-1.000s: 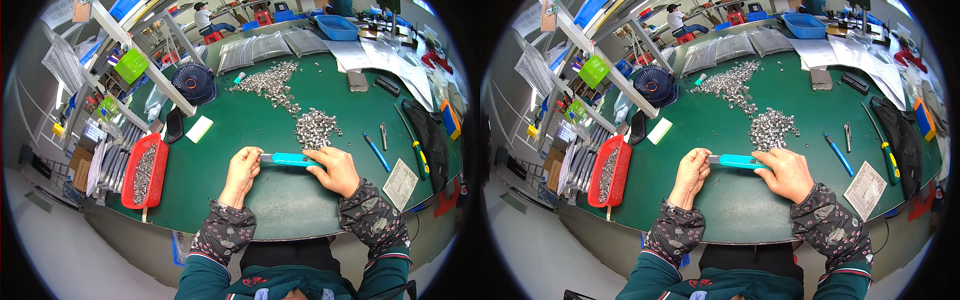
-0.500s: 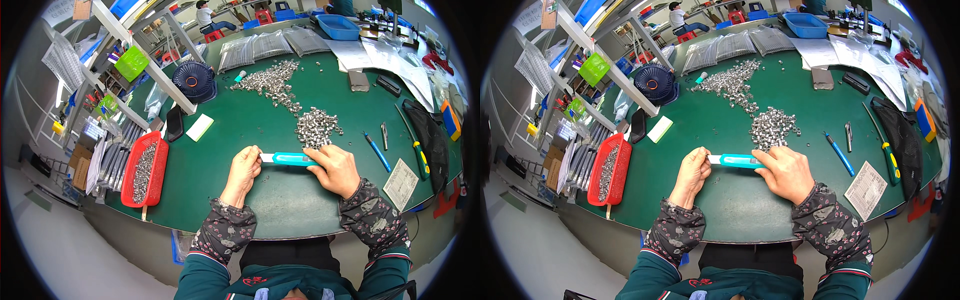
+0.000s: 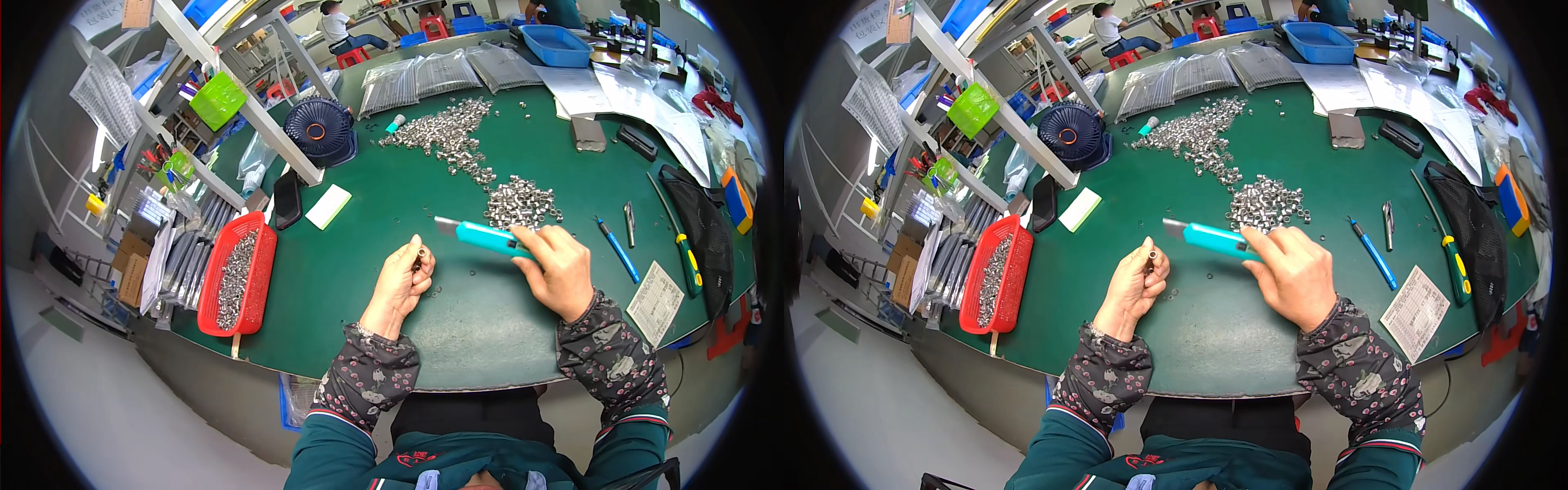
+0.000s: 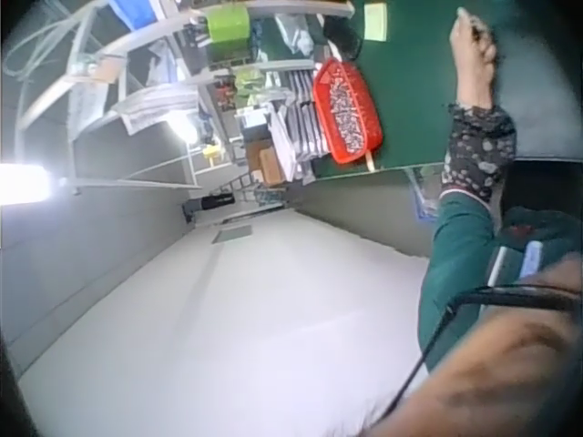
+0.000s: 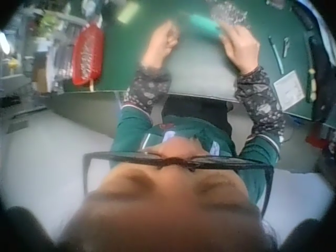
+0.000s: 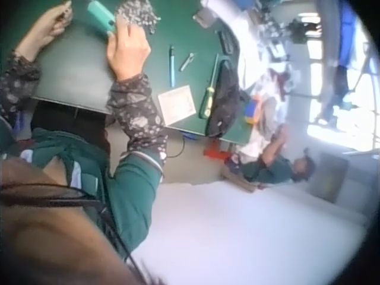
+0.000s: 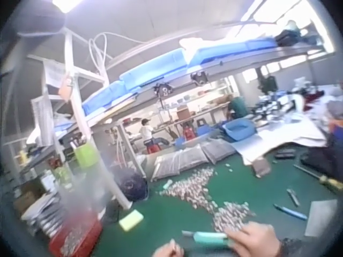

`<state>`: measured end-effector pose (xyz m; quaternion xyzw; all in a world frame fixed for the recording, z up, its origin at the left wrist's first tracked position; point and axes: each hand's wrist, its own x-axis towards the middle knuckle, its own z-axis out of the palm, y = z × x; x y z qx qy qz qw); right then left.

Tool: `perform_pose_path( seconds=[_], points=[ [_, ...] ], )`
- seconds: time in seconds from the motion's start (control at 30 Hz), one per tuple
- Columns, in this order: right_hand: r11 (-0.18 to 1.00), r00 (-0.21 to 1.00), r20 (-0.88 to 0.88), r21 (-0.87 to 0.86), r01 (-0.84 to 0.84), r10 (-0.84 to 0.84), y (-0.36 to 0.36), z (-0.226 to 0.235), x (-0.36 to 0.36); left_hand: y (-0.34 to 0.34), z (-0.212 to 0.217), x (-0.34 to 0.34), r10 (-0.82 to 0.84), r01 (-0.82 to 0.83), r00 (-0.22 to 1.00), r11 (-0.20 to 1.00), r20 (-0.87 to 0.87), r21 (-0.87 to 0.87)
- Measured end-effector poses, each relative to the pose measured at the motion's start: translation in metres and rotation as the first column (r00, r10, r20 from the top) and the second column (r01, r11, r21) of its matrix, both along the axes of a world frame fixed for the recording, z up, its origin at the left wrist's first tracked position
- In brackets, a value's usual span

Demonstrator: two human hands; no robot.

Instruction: Using a utility knife to scrape or clean small metal components at a workbench.

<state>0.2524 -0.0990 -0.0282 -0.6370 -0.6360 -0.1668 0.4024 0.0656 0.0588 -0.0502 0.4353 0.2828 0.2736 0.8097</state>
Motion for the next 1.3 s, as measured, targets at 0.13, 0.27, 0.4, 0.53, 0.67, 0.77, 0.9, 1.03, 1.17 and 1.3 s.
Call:
perform_pose_path(
  seconds=[0.13, 0.27, 0.4, 0.53, 0.67, 0.77, 0.9, 1.03, 1.17, 1.3],
  points=[
    [0.993, 0.994, 0.018, 0.027, 0.112, -0.112, -0.001, 0.003, -0.003, 0.000, 0.001, -0.001, 0.012, -0.012, 1.000, 1.000, 0.019, -0.020],
    [0.984, 0.942, 0.303, -0.061, 0.169, -0.143, 0.002, -0.005, 0.002, 0.000, 0.000, -0.001, 0.010, -0.008, 0.999, 1.000, 0.045, -0.029],
    [0.983, 0.951, 0.249, 0.082, 0.166, -0.182, 0.003, -0.002, 0.000, 0.003, 0.000, -0.004, 0.036, -0.031, 0.992, 0.999, 0.124, -0.037],
    [0.984, 0.960, 0.257, -0.109, 0.142, -0.111, 0.002, -0.010, 0.005, 0.004, 0.002, -0.001, -0.011, 0.050, 0.961, 0.990, 0.277, -0.133],
    [0.978, 0.983, -0.038, 0.097, 0.183, -0.180, 0.000, 0.006, 0.010, 0.004, 0.011, 0.014, 0.004, -0.003, 0.996, 1.000, 0.092, -0.017],
    [0.958, 0.971, -0.120, 0.174, 0.227, -0.208, 0.000, 0.007, 0.017, 0.006, 0.025, 0.036, -0.033, 0.111, 0.960, 0.957, -0.278, 0.269],
    [0.954, 0.972, -0.122, 0.205, 0.221, -0.199, 0.000, 0.007, 0.014, 0.016, 0.015, 0.073, 0.201, 0.256, 0.840, 0.672, -0.504, 0.695],
    [0.959, 0.976, -0.118, 0.195, 0.206, -0.185, 0.000, 0.006, 0.013, 0.014, 0.006, 0.097, 0.459, 0.356, 0.723, 0.393, -0.517, 0.848],
    [0.959, 0.978, -0.099, 0.198, 0.201, -0.184, 0.000, 0.005, 0.014, 0.013, 0.004, 0.110, 0.518, 0.478, 0.613, 0.358, -0.596, 0.802],
    [0.963, 0.978, -0.104, 0.184, 0.197, -0.180, -0.001, 0.005, 0.014, 0.011, 0.002, 0.111, 0.502, 0.458, 0.626, 0.383, -0.597, 0.802]
  ],
)
